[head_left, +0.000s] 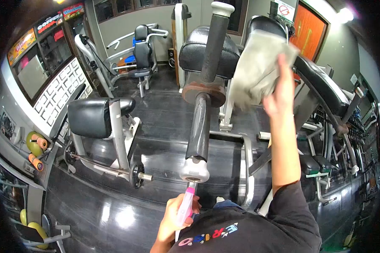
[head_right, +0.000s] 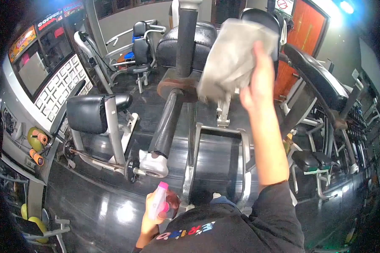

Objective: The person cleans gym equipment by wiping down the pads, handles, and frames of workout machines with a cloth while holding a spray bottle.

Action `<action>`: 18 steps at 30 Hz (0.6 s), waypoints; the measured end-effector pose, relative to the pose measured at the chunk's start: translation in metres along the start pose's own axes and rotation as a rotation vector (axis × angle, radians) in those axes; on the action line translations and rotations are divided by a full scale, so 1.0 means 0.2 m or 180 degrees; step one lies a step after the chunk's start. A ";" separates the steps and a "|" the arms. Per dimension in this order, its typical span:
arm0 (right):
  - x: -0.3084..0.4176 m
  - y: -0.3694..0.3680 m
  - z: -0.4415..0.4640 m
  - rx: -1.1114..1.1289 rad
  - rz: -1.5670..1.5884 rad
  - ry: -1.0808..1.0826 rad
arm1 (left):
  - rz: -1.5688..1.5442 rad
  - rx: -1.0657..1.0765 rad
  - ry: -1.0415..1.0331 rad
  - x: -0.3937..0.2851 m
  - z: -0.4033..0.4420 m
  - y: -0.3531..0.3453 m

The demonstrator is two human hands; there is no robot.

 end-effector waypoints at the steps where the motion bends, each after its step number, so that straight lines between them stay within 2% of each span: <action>1: 0.12 -0.08 -0.01 0.0225 0.0010 0.0516 | -0.0007 0.0059 -0.0102 -0.01 0.01 0.00; 2: 0.24 -0.18 -0.03 0.0462 0.0026 0.1049 | 0.0001 0.0076 -0.0132 -0.01 0.02 0.00; 3: 0.32 -0.31 -0.08 0.0838 -0.0424 0.1557 | -0.0053 0.0103 -0.0098 0.00 0.03 -0.01; 4: 0.35 -0.39 -0.12 0.0911 -0.1593 0.2364 | -0.0111 0.0131 -0.0054 0.01 0.04 -0.01; 5: 0.36 -0.55 -0.17 0.1618 -0.2652 0.4472 | 0.0043 0.0252 0.0021 0.01 0.05 -0.02; 7: 0.16 -0.77 -0.28 0.1899 -0.4801 0.4721 | 0.0037 0.0359 -0.0082 0.00 0.08 -0.03; 8: 0.01 -0.76 -0.21 0.2380 -0.4449 0.3982 | 0.0040 0.0458 -0.0150 -0.01 0.09 -0.04; 10: -0.07 -0.78 -0.23 0.2969 -0.4709 0.4318 | -0.0009 0.0457 -0.0050 0.01 0.07 -0.04; 11: -0.07 -0.79 -0.21 0.2993 -0.4715 0.4323 | -0.0059 0.0432 0.0037 0.03 0.08 -0.04; 12: -0.08 -0.82 -0.21 0.3204 -0.4898 0.4243 | -0.0070 0.0422 0.0038 0.05 0.08 -0.05; 14: -0.09 -0.83 -0.24 0.3374 -0.5093 0.4104 | -0.0117 0.0395 -0.0410 0.03 0.08 -0.04; 16: -0.15 -0.83 -0.24 0.3499 -0.5784 0.3643 | -0.0006 0.0461 -0.0393 0.00 0.07 -0.06; 18: -0.18 -0.85 -0.26 0.3544 -0.5593 0.3681 | -0.0252 0.0441 -0.0430 0.00 0.07 -0.07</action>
Point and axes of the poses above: each hand's wrist, its own z-axis towards the middle knuckle, its own y-axis out of the back of the hand, x = y × z, the point moved 8 cm from there along z, towards the middle knuckle, and after that the axes turned 2 degrees about z, right-handed, at the moved point
